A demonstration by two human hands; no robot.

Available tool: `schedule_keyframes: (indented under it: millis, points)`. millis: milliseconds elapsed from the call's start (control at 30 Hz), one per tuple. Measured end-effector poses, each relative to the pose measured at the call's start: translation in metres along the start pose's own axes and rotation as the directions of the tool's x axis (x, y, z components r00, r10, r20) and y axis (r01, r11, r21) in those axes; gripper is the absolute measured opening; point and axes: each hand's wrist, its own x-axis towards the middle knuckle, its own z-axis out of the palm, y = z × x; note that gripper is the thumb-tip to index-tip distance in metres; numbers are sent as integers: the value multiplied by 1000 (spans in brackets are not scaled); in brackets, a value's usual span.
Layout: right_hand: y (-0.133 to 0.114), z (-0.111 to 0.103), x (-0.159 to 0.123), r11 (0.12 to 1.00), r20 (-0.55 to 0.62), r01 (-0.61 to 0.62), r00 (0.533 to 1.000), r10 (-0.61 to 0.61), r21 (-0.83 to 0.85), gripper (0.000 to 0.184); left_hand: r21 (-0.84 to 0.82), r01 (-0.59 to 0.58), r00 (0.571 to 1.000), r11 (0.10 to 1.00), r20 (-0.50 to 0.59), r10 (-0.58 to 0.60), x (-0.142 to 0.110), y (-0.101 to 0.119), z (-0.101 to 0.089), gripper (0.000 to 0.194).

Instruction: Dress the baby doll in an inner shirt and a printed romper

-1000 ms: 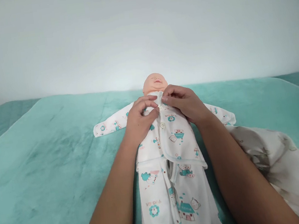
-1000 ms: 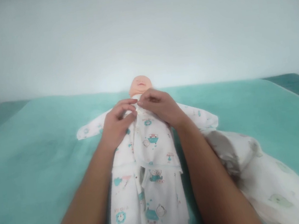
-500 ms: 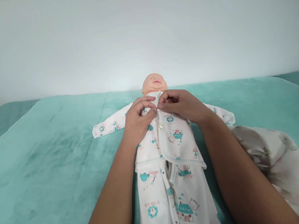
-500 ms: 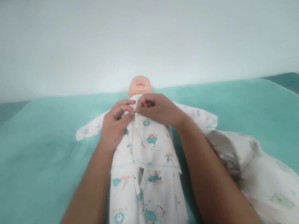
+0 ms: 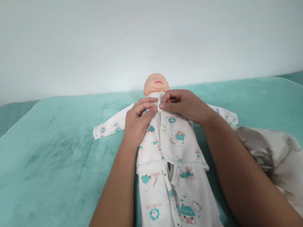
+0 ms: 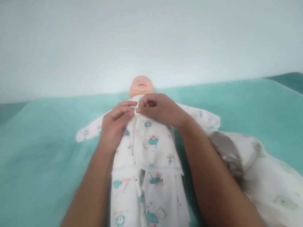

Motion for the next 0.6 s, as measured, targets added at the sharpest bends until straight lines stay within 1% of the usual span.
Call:
schedule_keyframes:
  millis: [333, 600]
  points:
    - [0, 0, -1, 1000, 7, 1, 1000, -1, -10, 19, -47, 30, 999, 998, 15, -29, -1, 1, 0, 11]
    - [3, 1, 1, 999, -36, 12, 999, -14, -32, 21, -22, 1, 999, 1000, 39, 0, 0, 1, -1, 11]
